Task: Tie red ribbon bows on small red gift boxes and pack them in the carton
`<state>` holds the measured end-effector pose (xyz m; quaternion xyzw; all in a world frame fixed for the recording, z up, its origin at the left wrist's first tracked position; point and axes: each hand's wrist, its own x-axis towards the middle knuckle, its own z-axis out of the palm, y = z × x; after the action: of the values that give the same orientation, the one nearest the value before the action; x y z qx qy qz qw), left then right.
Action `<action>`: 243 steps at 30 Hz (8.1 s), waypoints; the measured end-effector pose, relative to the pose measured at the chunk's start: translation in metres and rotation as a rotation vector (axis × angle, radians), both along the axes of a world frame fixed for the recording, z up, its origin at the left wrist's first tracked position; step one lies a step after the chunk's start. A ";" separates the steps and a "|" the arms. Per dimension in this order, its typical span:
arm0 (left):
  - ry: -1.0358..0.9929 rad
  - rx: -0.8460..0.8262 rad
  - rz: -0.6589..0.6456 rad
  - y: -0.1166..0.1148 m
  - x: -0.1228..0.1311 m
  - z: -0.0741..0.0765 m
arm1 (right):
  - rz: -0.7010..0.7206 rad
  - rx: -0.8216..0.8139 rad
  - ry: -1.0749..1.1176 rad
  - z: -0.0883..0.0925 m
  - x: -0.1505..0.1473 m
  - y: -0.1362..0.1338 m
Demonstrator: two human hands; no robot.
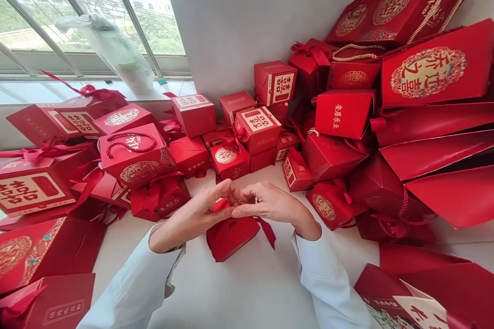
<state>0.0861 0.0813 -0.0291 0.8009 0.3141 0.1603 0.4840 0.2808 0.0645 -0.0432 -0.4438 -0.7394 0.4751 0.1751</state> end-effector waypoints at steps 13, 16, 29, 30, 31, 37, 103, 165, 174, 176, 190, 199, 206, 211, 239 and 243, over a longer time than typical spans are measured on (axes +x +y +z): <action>0.514 0.263 0.115 -0.013 -0.027 0.009 | -0.164 0.065 -0.126 0.008 -0.015 -0.012; 0.514 0.259 0.108 -0.015 -0.028 0.006 | -0.213 0.033 -0.106 0.010 -0.022 -0.015; 0.532 0.309 0.098 -0.019 -0.023 0.010 | -0.229 0.147 -0.197 0.008 -0.036 -0.025; 0.514 0.330 0.110 -0.019 -0.023 0.008 | -0.257 0.165 -0.214 0.008 -0.036 -0.025; 0.496 0.349 0.128 -0.018 -0.023 0.007 | -0.284 0.183 -0.225 0.009 -0.037 -0.025; 0.304 0.456 0.243 -0.015 -0.019 0.001 | -0.395 0.246 -0.179 0.023 -0.038 -0.029; -0.204 0.206 0.044 0.019 -0.005 -0.024 | -0.445 0.162 -0.040 -0.022 -0.021 0.007; -0.319 -0.030 0.117 0.031 -0.006 -0.045 | -0.374 -0.230 0.285 0.010 0.023 -0.012; -0.309 -0.112 0.126 0.030 -0.006 -0.042 | -0.351 -0.213 0.414 0.012 0.028 -0.013; -0.282 -0.093 0.121 0.031 -0.007 -0.043 | -0.395 -0.200 0.439 0.008 0.029 -0.011; -0.141 0.164 0.083 0.022 -0.002 -0.035 | -0.774 -0.195 0.759 -0.003 -0.015 0.007; -0.090 0.175 0.109 0.017 0.000 -0.034 | -0.657 0.115 0.489 -0.003 -0.017 0.001; -0.120 0.135 0.052 0.024 -0.007 -0.034 | -0.479 0.227 -0.030 0.000 0.024 0.001; -0.084 0.130 0.057 0.021 -0.006 -0.029 | -0.434 0.210 -0.161 0.004 0.029 0.004; -0.065 0.239 0.331 0.011 0.004 -0.034 | -0.107 1.430 -0.548 -0.010 -0.035 -0.040; -0.059 0.214 0.355 0.009 0.005 -0.031 | -0.178 1.289 -0.534 -0.029 -0.022 -0.047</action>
<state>0.0909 0.0904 -0.0605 0.7747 0.4172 0.2991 0.3692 0.2592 0.0179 -0.0726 -0.4117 -0.8522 -0.1991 0.2541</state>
